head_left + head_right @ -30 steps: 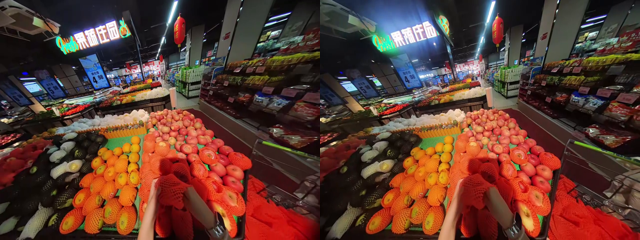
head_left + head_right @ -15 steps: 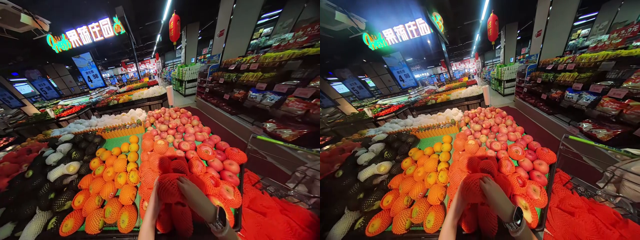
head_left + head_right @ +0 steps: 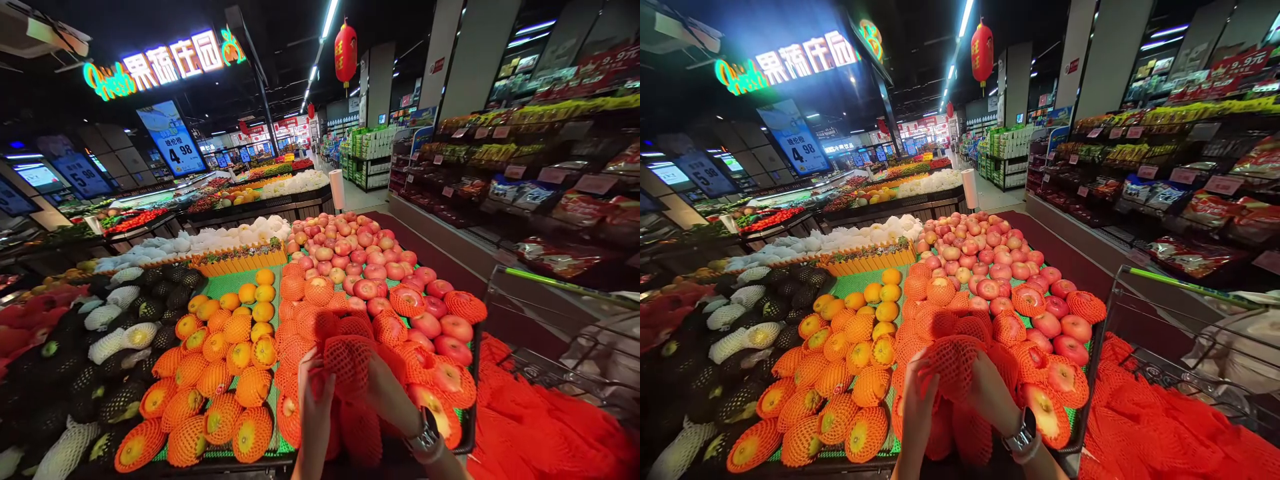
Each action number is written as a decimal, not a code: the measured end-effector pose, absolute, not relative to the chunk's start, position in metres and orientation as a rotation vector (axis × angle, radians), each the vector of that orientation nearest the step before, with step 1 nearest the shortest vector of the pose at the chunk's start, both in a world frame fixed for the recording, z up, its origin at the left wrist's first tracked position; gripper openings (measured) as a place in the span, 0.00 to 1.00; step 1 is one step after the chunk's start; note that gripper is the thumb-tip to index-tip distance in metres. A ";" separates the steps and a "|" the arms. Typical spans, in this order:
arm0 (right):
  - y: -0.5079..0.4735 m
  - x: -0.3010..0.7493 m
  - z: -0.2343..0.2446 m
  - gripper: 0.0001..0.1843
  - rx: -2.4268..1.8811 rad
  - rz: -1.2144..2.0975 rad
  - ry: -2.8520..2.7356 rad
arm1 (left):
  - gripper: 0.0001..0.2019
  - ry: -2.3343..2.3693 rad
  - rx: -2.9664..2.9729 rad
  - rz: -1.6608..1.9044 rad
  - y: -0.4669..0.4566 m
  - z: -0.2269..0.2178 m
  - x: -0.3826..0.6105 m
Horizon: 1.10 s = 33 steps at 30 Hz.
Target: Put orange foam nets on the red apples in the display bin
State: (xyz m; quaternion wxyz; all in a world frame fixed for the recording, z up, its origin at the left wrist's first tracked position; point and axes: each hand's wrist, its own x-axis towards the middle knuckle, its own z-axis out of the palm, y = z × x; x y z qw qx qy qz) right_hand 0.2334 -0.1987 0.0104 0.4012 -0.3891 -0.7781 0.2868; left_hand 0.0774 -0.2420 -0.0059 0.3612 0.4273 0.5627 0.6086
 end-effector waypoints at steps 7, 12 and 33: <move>-0.208 0.224 0.003 0.15 -1.051 0.698 -1.775 | 0.32 1.557 1.026 1.580 -0.236 0.005 0.086; -0.215 0.221 0.004 0.16 -1.026 0.781 -1.681 | 0.24 1.539 1.025 1.609 -0.233 0.006 0.076; -0.206 0.241 -0.009 0.13 -1.129 0.783 -1.470 | 0.04 1.259 1.224 1.473 -0.236 -0.015 0.055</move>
